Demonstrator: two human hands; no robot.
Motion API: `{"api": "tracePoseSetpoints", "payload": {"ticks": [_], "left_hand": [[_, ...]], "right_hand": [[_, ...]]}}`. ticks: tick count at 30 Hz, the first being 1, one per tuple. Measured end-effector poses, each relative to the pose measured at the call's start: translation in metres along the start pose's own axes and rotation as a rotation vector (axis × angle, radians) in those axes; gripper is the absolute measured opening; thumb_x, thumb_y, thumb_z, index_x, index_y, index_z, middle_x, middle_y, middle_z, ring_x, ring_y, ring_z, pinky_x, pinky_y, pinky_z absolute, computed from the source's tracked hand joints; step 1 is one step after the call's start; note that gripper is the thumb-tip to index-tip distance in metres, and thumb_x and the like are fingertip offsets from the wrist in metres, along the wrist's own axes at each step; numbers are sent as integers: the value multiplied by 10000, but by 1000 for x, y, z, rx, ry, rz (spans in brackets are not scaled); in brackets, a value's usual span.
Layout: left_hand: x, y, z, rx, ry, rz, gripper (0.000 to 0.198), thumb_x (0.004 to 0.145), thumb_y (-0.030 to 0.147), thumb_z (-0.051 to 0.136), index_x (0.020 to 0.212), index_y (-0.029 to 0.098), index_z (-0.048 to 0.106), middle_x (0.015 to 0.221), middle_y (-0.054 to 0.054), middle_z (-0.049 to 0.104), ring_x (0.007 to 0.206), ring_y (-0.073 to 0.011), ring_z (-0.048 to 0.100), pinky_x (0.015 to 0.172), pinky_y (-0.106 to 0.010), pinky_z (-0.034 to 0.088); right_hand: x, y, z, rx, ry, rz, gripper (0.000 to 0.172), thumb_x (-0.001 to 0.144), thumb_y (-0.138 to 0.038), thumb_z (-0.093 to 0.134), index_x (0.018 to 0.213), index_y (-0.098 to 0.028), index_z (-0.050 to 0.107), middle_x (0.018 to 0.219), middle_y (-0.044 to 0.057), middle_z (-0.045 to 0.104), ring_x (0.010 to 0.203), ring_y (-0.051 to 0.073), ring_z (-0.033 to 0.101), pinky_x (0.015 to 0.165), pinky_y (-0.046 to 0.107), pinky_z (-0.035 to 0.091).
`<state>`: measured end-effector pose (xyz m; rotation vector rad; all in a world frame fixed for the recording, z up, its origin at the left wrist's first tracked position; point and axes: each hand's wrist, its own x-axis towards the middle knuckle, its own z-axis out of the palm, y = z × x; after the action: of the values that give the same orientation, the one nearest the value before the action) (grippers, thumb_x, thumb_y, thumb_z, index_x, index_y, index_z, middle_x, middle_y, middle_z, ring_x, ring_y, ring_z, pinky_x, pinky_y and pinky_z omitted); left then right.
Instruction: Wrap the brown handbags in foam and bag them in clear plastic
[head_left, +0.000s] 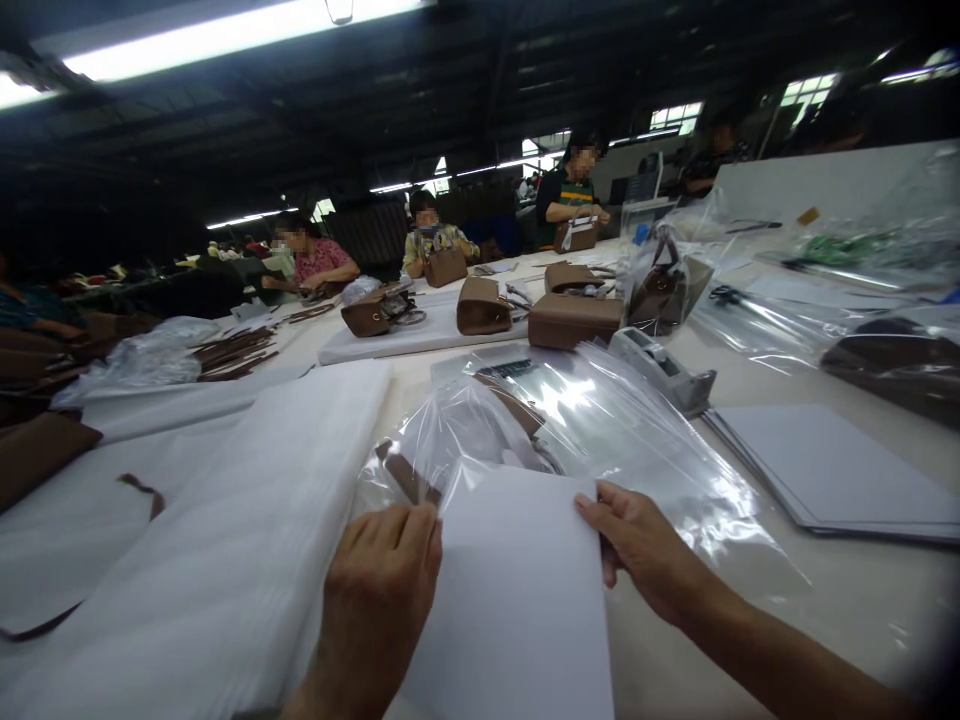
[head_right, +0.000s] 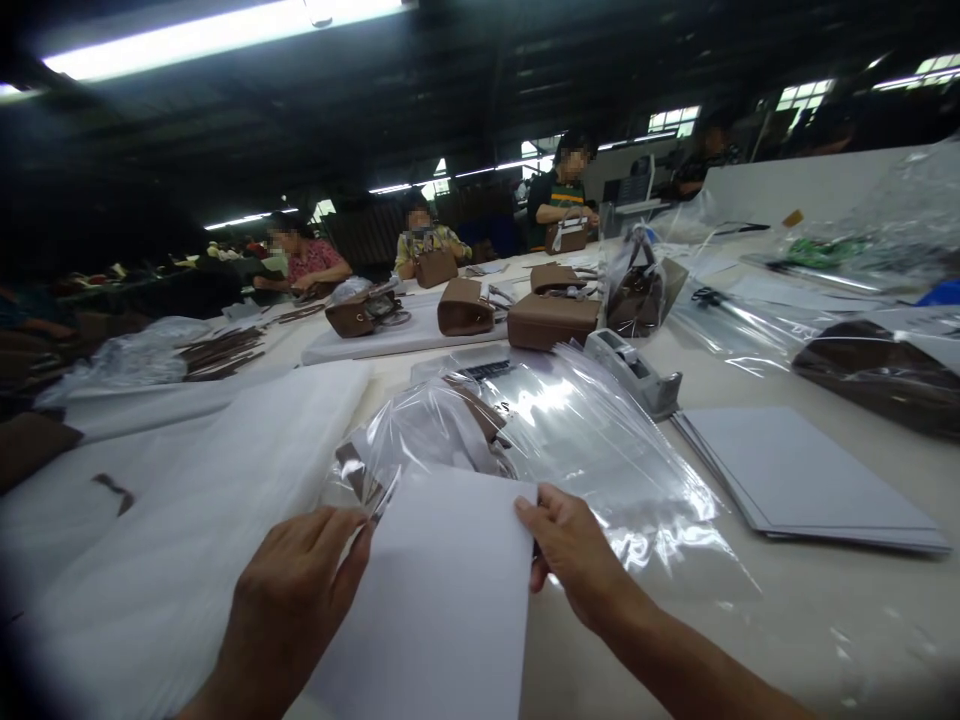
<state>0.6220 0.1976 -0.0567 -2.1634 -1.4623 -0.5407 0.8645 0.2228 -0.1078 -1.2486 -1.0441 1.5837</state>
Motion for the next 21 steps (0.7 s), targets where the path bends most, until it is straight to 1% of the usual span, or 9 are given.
{"api": "tracePoseSetpoints", "payload": {"ticks": [2, 4, 6, 8, 11, 13, 14, 17, 21], "left_hand": [[16, 5, 5, 162, -39, 14, 224, 817, 128, 488, 1022, 180, 563, 823, -52, 587, 737, -218, 541, 748, -388, 412], [36, 10, 9, 283, -89, 41, 371, 794, 51, 443, 1127, 193, 526, 924, -79, 592, 787, -239, 550, 821, -449, 381], [56, 13, 9, 313, -146, 96, 351, 774, 13, 411, 1026, 189, 581, 905, -81, 596, 789, -241, 554, 842, -457, 362], [73, 13, 5, 282, -181, 130, 238, 783, 45, 419, 826, 175, 613, 792, -64, 591, 741, -231, 556, 770, -399, 387], [87, 6, -4, 183, -158, 6, 198, 845, 194, 431, 734, 182, 594, 690, -29, 567, 644, -191, 548, 579, -287, 364], [88, 3, -8, 105, -143, -94, 222, 872, 272, 413, 787, 194, 602, 706, -14, 573, 622, -164, 546, 527, -251, 333], [87, 2, -9, 74, -151, -105, 220, 875, 280, 411, 814, 198, 606, 719, -10, 578, 629, -156, 549, 524, -242, 331], [78, 1, -7, 67, -187, -30, 177, 857, 213, 431, 858, 199, 607, 724, -9, 580, 646, -159, 553, 553, -247, 352], [61, -6, -5, 177, -198, 86, 174, 828, 138, 436, 846, 191, 601, 688, -13, 558, 592, -171, 526, 554, -277, 366]], "right_hand": [[2, -3, 17, -54, -114, -24, 340, 771, -479, 518, 738, -145, 462, 554, -49, 461, 390, 55, 433, 308, 157, 346], [3, -5, 29, -81, -162, -34, 349, 780, -487, 497, 737, -142, 458, 551, -43, 473, 396, 67, 456, 307, 163, 357], [2, -4, 34, -70, -175, -32, 352, 781, -487, 495, 742, -140, 459, 552, -39, 482, 400, 72, 465, 308, 166, 364], [1, -3, 30, -29, -153, -37, 345, 781, -478, 503, 746, -137, 462, 545, -41, 479, 383, 63, 448, 304, 162, 357], [3, -2, 17, 77, -21, -34, 319, 770, -448, 542, 743, -138, 470, 542, -46, 469, 382, 45, 423, 310, 146, 349], [8, -4, 11, 162, 102, -14, 294, 753, -416, 579, 748, -140, 478, 553, -46, 469, 411, 41, 429, 329, 137, 362], [13, -6, 10, 203, 146, -10, 280, 747, -399, 590, 754, -140, 483, 558, -44, 469, 419, 39, 429, 334, 134, 364], [33, -12, 10, 287, 198, -48, 233, 746, -345, 592, 762, -136, 491, 550, -43, 462, 398, 32, 407, 316, 130, 345], [51, -18, 1, 324, 250, -114, 219, 733, -310, 605, 731, -144, 462, 570, -43, 466, 408, 29, 412, 311, 115, 350]]}}
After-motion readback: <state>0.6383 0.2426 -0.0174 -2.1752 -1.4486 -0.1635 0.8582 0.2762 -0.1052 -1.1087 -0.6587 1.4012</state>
